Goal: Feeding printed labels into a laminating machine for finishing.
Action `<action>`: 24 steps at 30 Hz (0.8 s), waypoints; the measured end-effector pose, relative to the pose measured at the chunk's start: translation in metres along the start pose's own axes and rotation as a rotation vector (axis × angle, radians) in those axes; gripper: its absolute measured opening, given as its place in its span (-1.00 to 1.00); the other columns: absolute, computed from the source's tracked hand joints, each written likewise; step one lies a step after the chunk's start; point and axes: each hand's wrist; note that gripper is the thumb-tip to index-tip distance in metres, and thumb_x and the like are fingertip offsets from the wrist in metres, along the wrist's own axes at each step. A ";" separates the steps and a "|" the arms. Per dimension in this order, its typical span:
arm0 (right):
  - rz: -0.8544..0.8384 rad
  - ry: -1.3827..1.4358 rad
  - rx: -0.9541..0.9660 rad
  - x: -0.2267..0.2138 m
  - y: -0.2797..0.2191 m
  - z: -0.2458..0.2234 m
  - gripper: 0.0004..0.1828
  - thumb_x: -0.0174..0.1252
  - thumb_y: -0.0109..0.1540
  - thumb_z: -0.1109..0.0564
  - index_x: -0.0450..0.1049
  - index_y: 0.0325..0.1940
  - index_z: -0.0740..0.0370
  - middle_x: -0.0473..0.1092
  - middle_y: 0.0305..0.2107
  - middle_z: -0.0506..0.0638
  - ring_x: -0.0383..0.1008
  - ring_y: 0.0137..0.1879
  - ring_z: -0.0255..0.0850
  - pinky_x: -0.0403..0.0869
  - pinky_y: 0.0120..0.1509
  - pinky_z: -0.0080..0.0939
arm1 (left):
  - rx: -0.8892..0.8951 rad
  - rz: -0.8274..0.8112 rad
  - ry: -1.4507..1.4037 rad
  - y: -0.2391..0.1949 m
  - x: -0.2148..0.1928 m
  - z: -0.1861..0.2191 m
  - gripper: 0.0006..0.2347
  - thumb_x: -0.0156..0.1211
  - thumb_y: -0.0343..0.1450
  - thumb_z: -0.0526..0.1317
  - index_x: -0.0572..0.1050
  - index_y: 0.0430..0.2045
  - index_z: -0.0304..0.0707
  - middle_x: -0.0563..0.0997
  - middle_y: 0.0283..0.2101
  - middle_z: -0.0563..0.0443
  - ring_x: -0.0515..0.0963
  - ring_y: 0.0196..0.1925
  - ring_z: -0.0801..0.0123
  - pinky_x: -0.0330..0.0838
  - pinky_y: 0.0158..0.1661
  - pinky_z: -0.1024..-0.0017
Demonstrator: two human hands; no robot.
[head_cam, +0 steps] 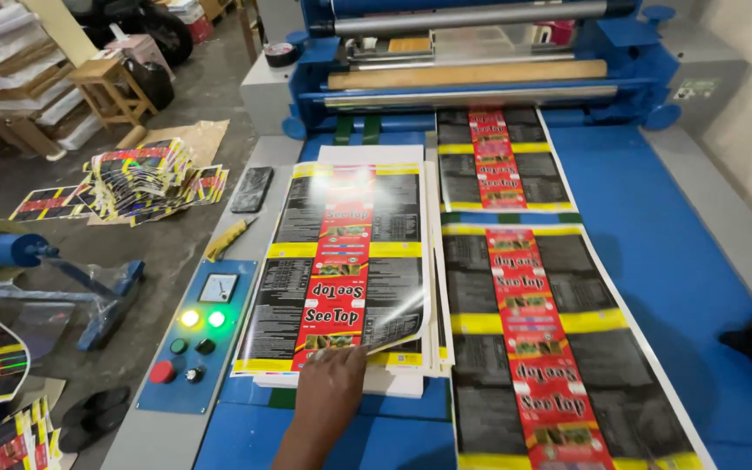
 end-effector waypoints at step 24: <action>-0.277 -0.253 -0.184 0.153 0.081 -0.028 -0.34 0.13 0.31 0.02 0.29 0.51 0.16 0.65 -0.07 0.32 0.50 -0.27 0.02 0.52 -0.18 0.01 | 0.185 0.192 -0.370 -0.009 0.032 0.055 -0.75 0.23 0.39 -0.33 0.54 -0.07 -0.42 0.62 -0.08 -0.21 0.66 -0.04 0.01 0.56 -0.14 0.12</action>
Point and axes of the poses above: each hand's wrist, its own y-axis towards the middle knuckle, its own x-axis out of the palm, z = x × y
